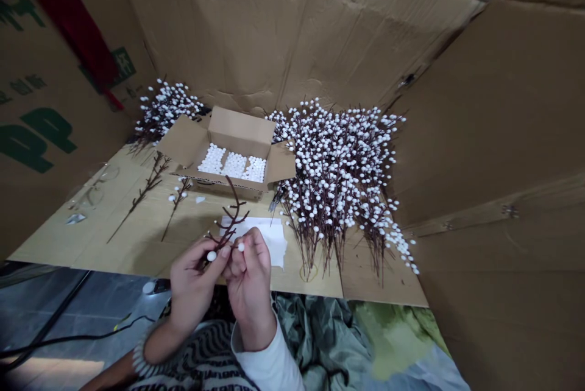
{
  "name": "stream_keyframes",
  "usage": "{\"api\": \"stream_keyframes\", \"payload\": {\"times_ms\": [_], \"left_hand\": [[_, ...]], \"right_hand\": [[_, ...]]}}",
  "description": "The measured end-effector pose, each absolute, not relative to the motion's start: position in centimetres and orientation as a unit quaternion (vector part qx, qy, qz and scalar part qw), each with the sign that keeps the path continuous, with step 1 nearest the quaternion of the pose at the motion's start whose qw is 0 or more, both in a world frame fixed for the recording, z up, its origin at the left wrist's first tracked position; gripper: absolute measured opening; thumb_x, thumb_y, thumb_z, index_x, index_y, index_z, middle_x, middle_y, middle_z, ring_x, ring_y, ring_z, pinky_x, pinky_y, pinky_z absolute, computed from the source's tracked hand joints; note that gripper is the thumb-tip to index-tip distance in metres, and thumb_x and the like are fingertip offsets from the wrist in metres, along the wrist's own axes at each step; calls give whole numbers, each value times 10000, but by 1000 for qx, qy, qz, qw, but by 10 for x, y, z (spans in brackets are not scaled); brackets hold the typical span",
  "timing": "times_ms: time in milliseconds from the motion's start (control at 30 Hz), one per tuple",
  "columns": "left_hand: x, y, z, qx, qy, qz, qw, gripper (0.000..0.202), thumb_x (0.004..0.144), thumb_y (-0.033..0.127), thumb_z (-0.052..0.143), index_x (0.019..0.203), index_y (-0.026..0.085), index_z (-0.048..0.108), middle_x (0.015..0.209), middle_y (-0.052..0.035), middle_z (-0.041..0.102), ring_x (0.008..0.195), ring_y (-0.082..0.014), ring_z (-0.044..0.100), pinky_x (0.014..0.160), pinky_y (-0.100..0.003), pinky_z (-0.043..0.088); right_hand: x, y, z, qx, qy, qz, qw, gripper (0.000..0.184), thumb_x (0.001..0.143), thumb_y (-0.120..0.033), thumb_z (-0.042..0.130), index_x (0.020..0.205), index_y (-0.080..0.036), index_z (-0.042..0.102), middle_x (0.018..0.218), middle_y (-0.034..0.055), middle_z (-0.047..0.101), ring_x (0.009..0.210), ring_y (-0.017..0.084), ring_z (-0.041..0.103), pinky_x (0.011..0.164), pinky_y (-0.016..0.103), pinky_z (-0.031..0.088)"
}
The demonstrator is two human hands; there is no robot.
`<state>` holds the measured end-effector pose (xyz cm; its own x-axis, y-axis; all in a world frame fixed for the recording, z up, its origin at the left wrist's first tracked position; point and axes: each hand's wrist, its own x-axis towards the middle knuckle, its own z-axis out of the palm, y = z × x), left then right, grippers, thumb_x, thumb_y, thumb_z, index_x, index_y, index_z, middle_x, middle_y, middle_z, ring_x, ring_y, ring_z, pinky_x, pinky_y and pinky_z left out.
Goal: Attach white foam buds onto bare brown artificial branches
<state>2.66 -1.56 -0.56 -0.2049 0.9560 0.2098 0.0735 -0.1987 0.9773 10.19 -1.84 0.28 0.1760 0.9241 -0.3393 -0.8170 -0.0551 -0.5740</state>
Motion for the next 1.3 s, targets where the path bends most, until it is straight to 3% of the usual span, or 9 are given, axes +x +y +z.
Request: {"api": "stream_keyframes", "payload": {"times_ms": [267,533,1300], "left_hand": [[29,-19,-10,558,493,608,275,68,719,136,690,698,196,713,715,-22,757,661,-163,688,648,-254,527],[29,-18,-8,534,507,592,328,77,739,150,659,689,183,708,665,-19,730,601,-150,670,557,-221,531],[28,-22,-12,523,534,576,331,72,742,215,678,685,186,712,651,-25,725,600,-163,645,567,-249,516]], "right_hand": [[99,-21,2,-412,-71,588,693,432,547,-421,841,641,-209,476,567,-83,518,472,38,431,453,116,404],[98,-23,4,-386,-102,598,695,419,598,-426,819,629,-210,461,467,-122,384,390,26,224,357,102,254],[98,-25,0,-393,-157,577,699,369,714,-425,743,654,-213,447,509,-106,377,435,49,275,425,130,310]]}}
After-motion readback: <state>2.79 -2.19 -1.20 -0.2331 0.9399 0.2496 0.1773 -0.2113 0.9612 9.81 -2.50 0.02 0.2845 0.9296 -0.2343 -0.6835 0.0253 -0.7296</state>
